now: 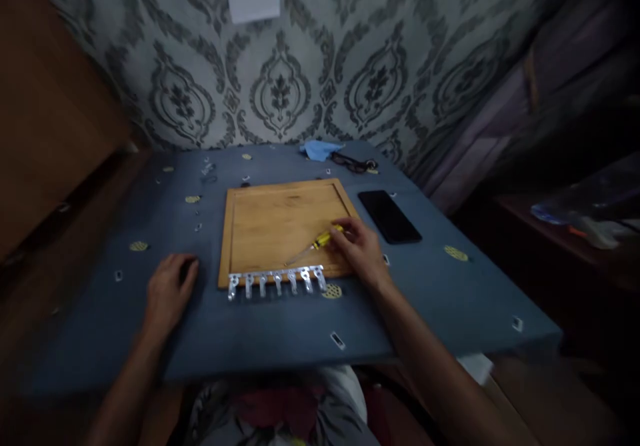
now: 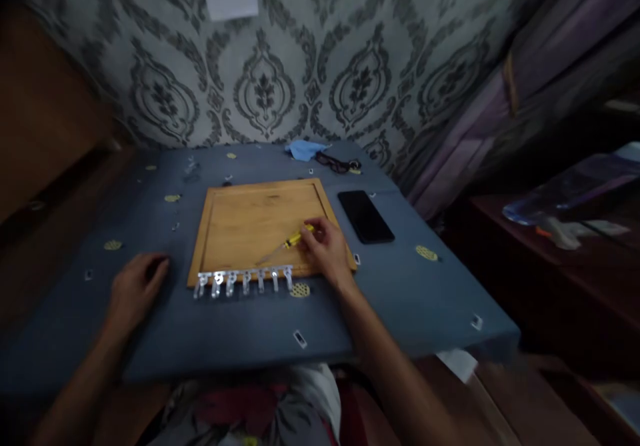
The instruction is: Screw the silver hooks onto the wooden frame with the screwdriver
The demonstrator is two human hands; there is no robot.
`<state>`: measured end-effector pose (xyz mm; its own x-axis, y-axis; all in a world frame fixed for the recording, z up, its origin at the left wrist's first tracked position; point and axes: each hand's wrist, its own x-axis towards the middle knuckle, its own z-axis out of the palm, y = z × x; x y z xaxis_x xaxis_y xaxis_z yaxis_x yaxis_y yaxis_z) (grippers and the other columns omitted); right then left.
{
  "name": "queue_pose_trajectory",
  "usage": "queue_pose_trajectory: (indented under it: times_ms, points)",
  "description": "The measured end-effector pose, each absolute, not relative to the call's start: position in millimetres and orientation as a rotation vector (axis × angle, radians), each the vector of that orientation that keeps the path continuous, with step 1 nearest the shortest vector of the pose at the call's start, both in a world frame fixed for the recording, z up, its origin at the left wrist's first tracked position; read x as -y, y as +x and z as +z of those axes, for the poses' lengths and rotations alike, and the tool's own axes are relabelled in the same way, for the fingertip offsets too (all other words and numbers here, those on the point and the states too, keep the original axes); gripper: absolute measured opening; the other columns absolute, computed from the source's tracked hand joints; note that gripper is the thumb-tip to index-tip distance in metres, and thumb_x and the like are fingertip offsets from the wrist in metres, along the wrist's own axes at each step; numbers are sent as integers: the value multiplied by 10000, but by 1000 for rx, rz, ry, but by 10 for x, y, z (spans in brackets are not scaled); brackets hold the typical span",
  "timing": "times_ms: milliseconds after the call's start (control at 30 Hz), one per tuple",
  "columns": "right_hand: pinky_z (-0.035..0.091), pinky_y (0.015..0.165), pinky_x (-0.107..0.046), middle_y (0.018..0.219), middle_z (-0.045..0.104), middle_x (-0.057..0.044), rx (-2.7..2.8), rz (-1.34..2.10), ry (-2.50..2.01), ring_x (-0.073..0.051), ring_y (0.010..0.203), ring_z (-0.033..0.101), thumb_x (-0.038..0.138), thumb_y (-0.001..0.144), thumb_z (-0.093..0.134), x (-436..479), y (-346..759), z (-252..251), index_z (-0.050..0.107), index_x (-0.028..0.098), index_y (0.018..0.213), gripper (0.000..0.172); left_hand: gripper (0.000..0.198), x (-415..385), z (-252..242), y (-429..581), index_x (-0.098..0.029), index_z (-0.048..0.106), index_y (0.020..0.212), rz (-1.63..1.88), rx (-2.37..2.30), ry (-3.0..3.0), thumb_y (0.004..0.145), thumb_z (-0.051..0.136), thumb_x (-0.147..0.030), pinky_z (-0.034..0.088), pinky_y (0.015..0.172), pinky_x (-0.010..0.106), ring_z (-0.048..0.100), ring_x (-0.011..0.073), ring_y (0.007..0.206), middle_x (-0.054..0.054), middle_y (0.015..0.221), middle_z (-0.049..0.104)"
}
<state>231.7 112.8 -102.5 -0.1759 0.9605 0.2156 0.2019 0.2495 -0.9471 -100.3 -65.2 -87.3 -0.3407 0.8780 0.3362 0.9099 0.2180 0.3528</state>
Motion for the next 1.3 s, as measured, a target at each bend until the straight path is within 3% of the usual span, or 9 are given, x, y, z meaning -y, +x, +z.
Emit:
queue_pose_trajectory:
  times_ms: [167,367,533,667,933,1300]
  points:
    - [547,573,-339,723,735,-51,1728,858,-1164,-232,633,718,582,818,661,-1166,2434,-1083,670,204,947,400,274,652,-836,-925,-305,684,920,-681,2267,-1861,1001,425,-342,626,823,460,740,294,883,55,907,729]
    - [551,624,-373,800,752,-75,1878,636,-1213,-235,645,684,485,840,632,-1223,2508,-1108,737,212,975,323,256,625,-852,-932,-296,704,918,-610,2256,-1912,985,457,-298,637,757,507,736,319,872,84,918,726]
    - [617,834,-416,1145,771,-124,2040,622,-1096,-285,988,755,404,857,595,-1228,2490,-1091,789,244,1059,323,166,318,-757,-1252,-200,687,1019,-575,2320,-2013,1037,574,-320,619,828,365,714,184,893,52,970,726]
    - [611,951,-466,1186,764,-118,2172,646,-1043,-302,1091,745,417,891,580,-1243,2498,-1079,807,264,1061,321,246,-337,-619,-1643,-153,672,1148,-553,2401,-1959,1018,631,-358,609,911,411,694,202,1015,80,1141,702]
    - [646,799,-418,1014,778,-98,2157,522,-1160,-284,892,775,479,934,563,-1235,2545,-1099,777,259,1043,325,374,-1741,-509,-2123,-167,619,1303,-459,2528,-1773,999,655,-382,586,976,480,655,256,1154,114,1323,635]
    - [638,688,-381,1053,782,-97,2091,421,-1215,-260,814,768,588,963,534,-1216,2586,-1188,766,260,1090,421,369,-2230,-715,-2534,-173,626,1291,-497,2611,-1788,994,662,-389,592,959,461,661,256,1140,105,1305,643]
